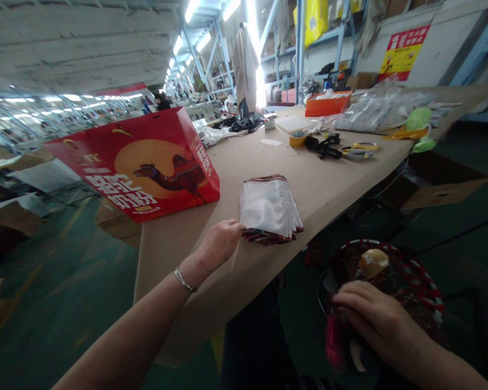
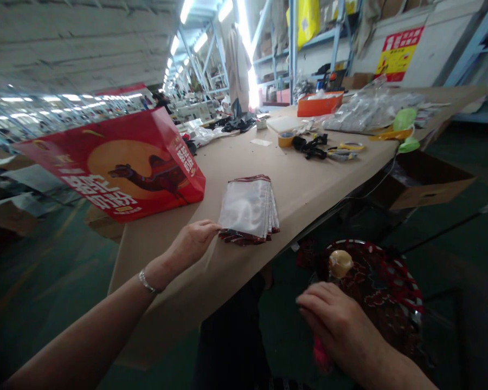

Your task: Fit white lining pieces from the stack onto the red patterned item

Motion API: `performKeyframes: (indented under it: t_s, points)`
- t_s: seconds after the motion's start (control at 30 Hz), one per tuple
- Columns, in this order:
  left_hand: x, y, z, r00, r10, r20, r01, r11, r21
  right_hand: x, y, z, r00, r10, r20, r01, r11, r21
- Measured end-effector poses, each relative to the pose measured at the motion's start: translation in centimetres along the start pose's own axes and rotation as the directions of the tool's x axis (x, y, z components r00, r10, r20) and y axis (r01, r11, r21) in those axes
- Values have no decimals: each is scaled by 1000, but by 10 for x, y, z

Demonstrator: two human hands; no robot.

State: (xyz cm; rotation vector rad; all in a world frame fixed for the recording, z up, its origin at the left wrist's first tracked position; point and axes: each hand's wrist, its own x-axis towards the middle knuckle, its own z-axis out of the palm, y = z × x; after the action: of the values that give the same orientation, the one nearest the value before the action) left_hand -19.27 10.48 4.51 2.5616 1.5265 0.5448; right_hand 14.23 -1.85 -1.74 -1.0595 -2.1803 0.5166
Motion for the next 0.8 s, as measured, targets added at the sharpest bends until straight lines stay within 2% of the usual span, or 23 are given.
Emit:
performKeyframes:
  t_s: [0.07,0.13,0.23,0.3,0.37,0.5,0.63,0.8]
  points:
    - [2,9,-10,1000,27,7,-27,1000,4,45,-22,-1,993,-115,2,115,993,-37]
    - [4,19,-20,997,73,38,-73,997,4,88,-37,-2,987,-163,-3,162,982,-95]
    - [4,33,-29,969,180,168,-182,983,-6,137,-47,4,987,-150,49,157,968,-198]
    - [4,36,-32,938,240,248,-240,970,-33,156,-47,14,982,-129,138,162,951,-265]
    - [3,36,-31,929,243,278,-243,969,-37,163,-43,27,969,-112,219,184,921,-343]
    - [-2,26,-24,951,167,261,-148,985,-90,159,-31,43,954,-70,292,203,866,-457]
    - [-12,17,-14,965,112,237,-51,967,-250,153,-27,43,944,-77,319,222,866,-447]
    - [-21,19,-8,983,13,182,46,949,-313,156,-30,44,934,-77,349,234,871,-433]
